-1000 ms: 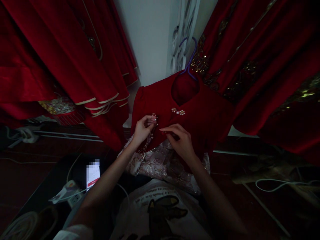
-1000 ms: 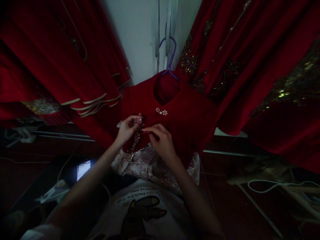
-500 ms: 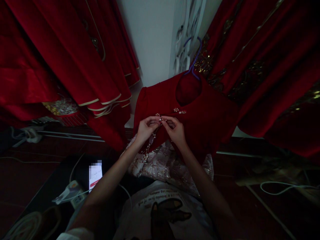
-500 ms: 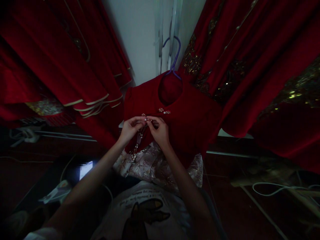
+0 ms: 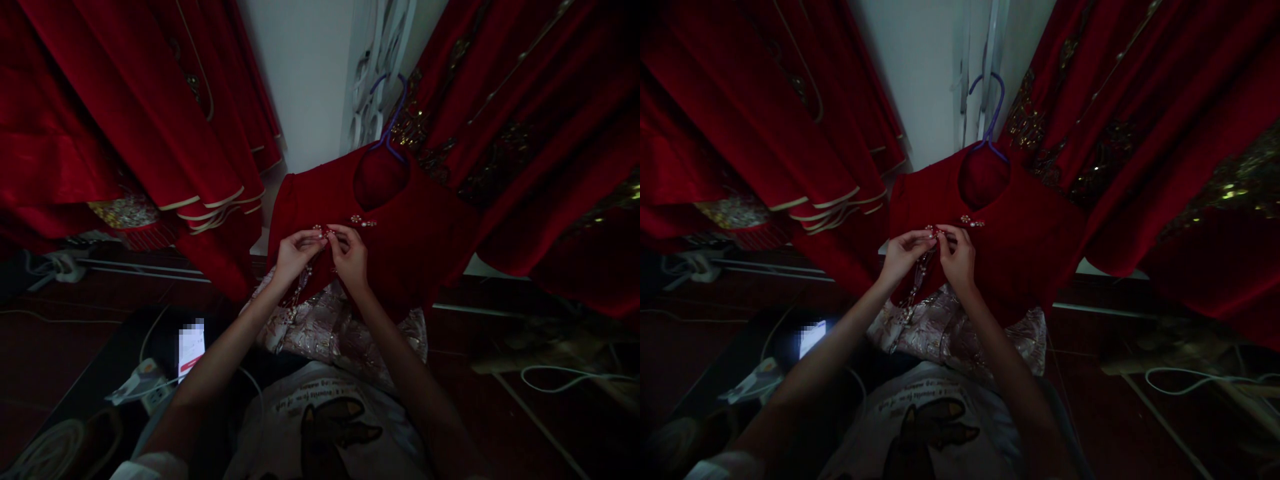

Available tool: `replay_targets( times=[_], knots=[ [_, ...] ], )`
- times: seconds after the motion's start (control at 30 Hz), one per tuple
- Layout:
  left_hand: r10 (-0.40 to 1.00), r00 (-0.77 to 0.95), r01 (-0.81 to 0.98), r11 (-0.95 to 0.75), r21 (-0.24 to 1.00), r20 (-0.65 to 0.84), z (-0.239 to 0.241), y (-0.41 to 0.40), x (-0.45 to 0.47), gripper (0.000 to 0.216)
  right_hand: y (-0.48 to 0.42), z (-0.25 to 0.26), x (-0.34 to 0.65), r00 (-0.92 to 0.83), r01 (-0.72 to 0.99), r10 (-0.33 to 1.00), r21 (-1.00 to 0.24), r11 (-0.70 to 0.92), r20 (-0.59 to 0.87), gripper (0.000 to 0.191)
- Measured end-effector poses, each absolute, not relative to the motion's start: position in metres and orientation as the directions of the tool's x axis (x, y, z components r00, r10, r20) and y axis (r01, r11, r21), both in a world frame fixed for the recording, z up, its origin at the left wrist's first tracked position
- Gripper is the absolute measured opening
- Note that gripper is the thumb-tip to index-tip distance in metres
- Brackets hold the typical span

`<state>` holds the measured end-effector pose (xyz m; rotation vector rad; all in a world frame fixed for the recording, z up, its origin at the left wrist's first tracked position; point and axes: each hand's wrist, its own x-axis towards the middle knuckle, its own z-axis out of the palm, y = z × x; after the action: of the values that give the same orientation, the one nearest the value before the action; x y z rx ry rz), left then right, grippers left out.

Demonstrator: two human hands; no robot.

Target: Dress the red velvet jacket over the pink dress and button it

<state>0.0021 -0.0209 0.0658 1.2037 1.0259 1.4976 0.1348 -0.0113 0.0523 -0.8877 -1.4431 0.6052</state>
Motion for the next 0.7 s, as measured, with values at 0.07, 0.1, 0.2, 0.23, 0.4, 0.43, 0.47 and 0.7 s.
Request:
replay_targets(
  times=[0.07, 0.1, 0.2, 0.23, 0.4, 0.43, 0.47, 0.7],
  knots=[
    [0.971, -0.093, -0.133, -0.232, 0.964, 0.221, 0.064, -0.020, 0.003, 0.036, -0.013, 0.053, 0.132, 0.108, 0.166, 0.799, -0.803, 0.573, 0.592, 0.019],
    [0.970, -0.098, -0.129, -0.235, 0.963, 0.224, 0.062, -0.019, 0.004, 0.036, -0.014, 0.054, 0.131, 0.115, 0.178, 0.792, -0.797, 0.577, 0.599, 0.019],
    [0.964, -0.130, -0.120, -0.249, 0.961, 0.233, 0.061, -0.018, 0.003, 0.035, -0.016, 0.058, 0.130, 0.086, 0.237, 0.784, -0.777, 0.583, 0.614, 0.017],
    [0.962, -0.137, -0.114, -0.253, 0.961, 0.238, 0.061, -0.018, 0.002, 0.034, -0.017, 0.059, 0.130, 0.070, 0.253, 0.785, -0.772, 0.583, 0.616, 0.017],
    [0.959, -0.139, -0.091, -0.262, 0.961, 0.248, 0.062, -0.017, 0.001, 0.032, -0.015, 0.062, 0.133, 0.042, 0.245, 0.797, -0.779, 0.577, 0.603, 0.017],
    [0.959, -0.143, -0.089, -0.260, 0.962, 0.246, 0.062, -0.017, 0.001, 0.031, -0.015, 0.062, 0.134, 0.034, 0.241, 0.800, -0.782, 0.575, 0.598, 0.017],
    [0.959, -0.147, -0.086, -0.255, 0.963, 0.241, 0.061, -0.018, 0.001, 0.030, -0.015, 0.062, 0.135, 0.025, 0.240, 0.803, -0.784, 0.573, 0.595, 0.017],
    [0.943, -0.049, 0.043, -0.327, 0.944, 0.329, 0.072, -0.011, -0.011, 0.025, -0.012, 0.072, 0.138, 0.014, 0.269, 0.817, -0.789, 0.553, 0.577, 0.018]
  ],
)
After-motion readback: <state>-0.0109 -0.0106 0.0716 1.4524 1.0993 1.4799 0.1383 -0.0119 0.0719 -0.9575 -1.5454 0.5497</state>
